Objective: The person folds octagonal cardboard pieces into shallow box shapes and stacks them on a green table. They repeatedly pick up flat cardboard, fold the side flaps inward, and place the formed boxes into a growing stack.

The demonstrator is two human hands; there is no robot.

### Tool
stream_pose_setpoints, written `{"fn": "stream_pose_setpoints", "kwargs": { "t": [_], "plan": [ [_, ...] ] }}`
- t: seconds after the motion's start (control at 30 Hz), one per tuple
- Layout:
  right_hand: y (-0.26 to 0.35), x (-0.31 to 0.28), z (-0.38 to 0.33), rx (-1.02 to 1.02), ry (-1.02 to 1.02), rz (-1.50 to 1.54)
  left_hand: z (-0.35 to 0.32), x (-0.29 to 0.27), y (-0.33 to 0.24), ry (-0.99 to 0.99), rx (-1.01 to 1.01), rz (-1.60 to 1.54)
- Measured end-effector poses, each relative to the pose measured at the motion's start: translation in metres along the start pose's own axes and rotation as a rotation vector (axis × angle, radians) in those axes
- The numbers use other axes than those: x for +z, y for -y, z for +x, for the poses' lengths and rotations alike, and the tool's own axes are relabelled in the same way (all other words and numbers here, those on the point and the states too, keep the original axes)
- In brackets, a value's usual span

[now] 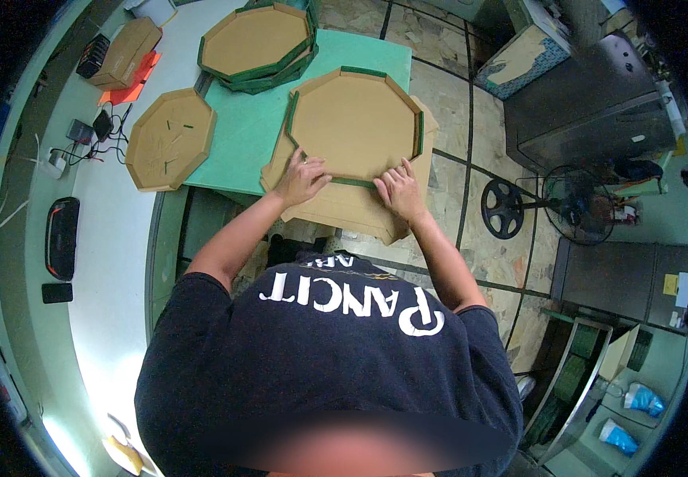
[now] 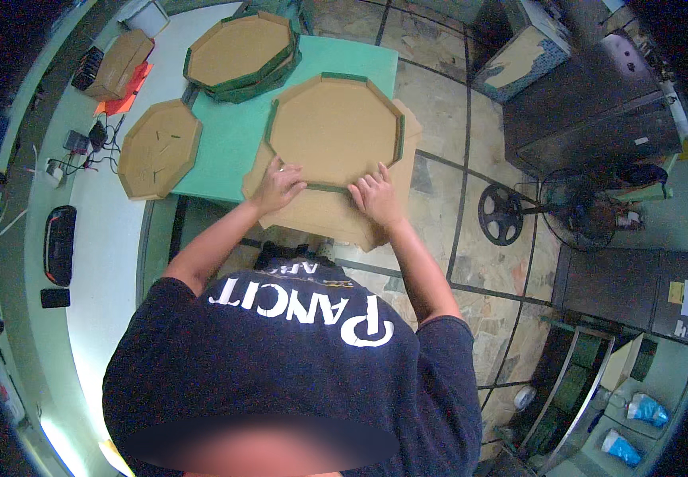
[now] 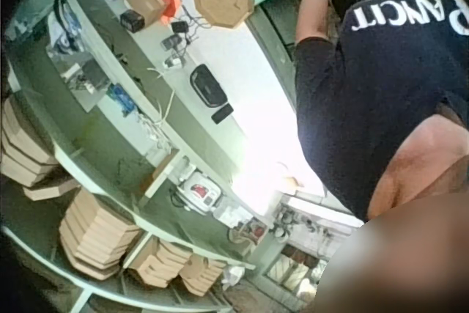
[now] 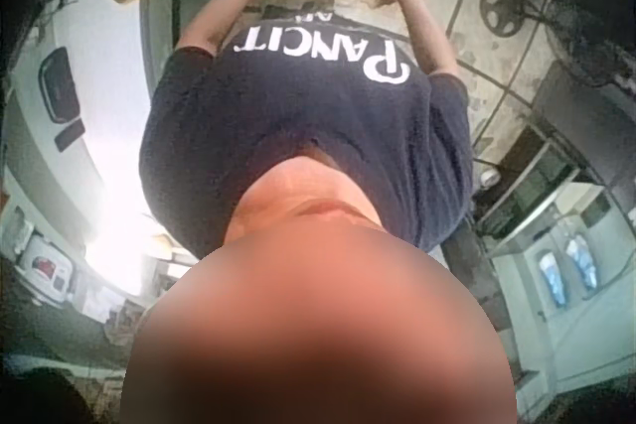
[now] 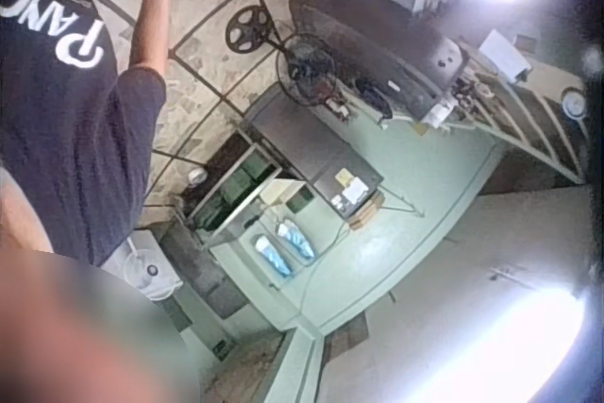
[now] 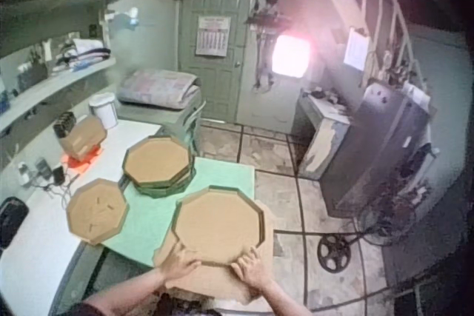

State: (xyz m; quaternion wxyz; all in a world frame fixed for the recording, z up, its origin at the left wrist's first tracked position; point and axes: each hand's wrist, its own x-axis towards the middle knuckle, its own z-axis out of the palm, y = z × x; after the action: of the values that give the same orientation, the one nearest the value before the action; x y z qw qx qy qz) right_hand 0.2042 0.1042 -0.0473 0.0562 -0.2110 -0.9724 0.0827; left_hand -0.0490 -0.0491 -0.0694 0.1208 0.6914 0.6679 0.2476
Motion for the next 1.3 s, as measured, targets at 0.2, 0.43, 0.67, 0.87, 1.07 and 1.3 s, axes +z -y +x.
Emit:
{"fn": "stream_pose_setpoints", "kwargs": {
  "t": [0.2,0.43,0.67,0.87,1.07,1.3],
  "plan": [
    [0.005,0.009,0.032,0.232,-0.067,0.351,0.013,0.010,-0.003,-0.076,-0.122,-0.141],
    [0.010,0.005,0.015,-0.171,-0.068,0.051,0.007,0.018,-0.011,-0.128,0.049,0.181],
    [0.021,0.009,0.017,-0.140,-0.098,0.029,0.017,-0.003,-0.024,-0.032,0.087,0.273],
    [0.019,-0.028,0.029,-0.062,-0.394,-0.036,0.027,-0.033,-0.060,-0.470,0.019,0.007],
    [0.061,-0.056,0.059,-0.096,-0.511,-0.164,0.063,-0.008,-0.071,-0.428,-0.748,-1.418],
    [0.068,-0.171,0.018,0.031,-0.920,-0.161,0.056,-0.036,-0.005,-0.561,-0.744,-1.193]
  ]
}}
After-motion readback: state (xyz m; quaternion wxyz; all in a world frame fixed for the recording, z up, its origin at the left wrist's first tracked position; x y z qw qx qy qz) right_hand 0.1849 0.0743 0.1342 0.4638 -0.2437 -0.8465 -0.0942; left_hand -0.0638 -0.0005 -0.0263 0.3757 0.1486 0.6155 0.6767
